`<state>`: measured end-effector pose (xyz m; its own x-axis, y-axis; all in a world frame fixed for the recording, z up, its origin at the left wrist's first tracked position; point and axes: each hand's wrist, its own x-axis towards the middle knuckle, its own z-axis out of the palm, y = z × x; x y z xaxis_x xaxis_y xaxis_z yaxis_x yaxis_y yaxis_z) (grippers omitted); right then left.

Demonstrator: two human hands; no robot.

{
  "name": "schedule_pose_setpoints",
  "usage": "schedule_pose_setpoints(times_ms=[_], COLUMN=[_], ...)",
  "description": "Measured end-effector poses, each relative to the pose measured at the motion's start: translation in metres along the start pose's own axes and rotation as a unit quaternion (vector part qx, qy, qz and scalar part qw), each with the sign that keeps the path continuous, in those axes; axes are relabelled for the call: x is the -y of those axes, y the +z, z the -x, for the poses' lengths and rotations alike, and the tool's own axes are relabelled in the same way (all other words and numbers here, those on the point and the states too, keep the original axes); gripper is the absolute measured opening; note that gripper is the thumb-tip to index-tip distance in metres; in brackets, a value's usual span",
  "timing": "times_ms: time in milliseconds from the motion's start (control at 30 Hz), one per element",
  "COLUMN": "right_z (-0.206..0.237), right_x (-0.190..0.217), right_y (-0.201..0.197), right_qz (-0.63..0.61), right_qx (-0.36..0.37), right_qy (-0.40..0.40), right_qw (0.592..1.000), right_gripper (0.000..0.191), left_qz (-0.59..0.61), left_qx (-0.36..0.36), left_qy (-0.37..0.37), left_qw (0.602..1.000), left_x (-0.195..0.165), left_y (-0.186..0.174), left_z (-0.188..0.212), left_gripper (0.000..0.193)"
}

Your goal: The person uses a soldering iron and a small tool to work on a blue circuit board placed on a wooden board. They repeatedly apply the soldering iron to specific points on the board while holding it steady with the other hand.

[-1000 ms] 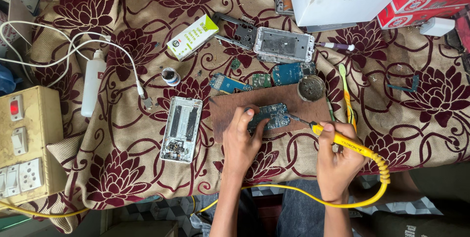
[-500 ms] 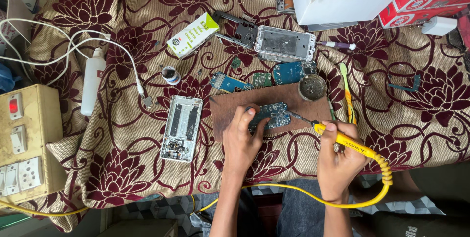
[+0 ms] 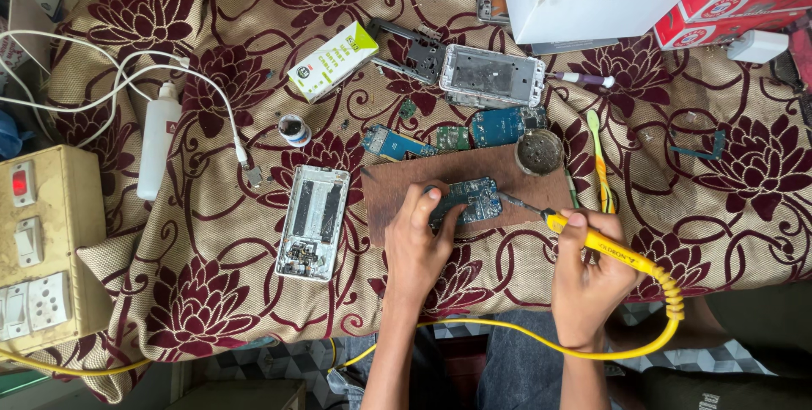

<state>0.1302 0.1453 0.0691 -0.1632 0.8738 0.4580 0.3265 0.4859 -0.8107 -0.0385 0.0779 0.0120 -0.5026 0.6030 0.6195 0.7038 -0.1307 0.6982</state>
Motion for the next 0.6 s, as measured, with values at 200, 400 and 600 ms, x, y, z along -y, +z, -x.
schedule_pose_setpoints(times_ms=[200, 400, 600], right_z=[0.0008, -0.0008, 0.0012], right_x=[0.0004, 0.0001, -0.0006], right_y=[0.0005, -0.003, 0.0002], right_qz=[0.01, 0.028, 0.014], right_qx=[0.001, -0.01, -0.005], right_qy=[-0.012, 0.0, -0.009], right_qw=[1.0, 1.0, 1.0], right_gripper=[0.01, 0.01, 0.009], left_qz=[0.003, 0.002, 0.0], left_qx=[-0.005, -0.003, 0.0], left_qy=[-0.003, -0.005, -0.003], left_qw=[1.0, 1.0, 1.0], left_x=[-0.001, -0.001, 0.0024], left_y=[-0.0005, 0.0001, 0.0013], left_z=[-0.0001, 0.0002, 0.0027], left_gripper=[0.087, 0.086, 0.09])
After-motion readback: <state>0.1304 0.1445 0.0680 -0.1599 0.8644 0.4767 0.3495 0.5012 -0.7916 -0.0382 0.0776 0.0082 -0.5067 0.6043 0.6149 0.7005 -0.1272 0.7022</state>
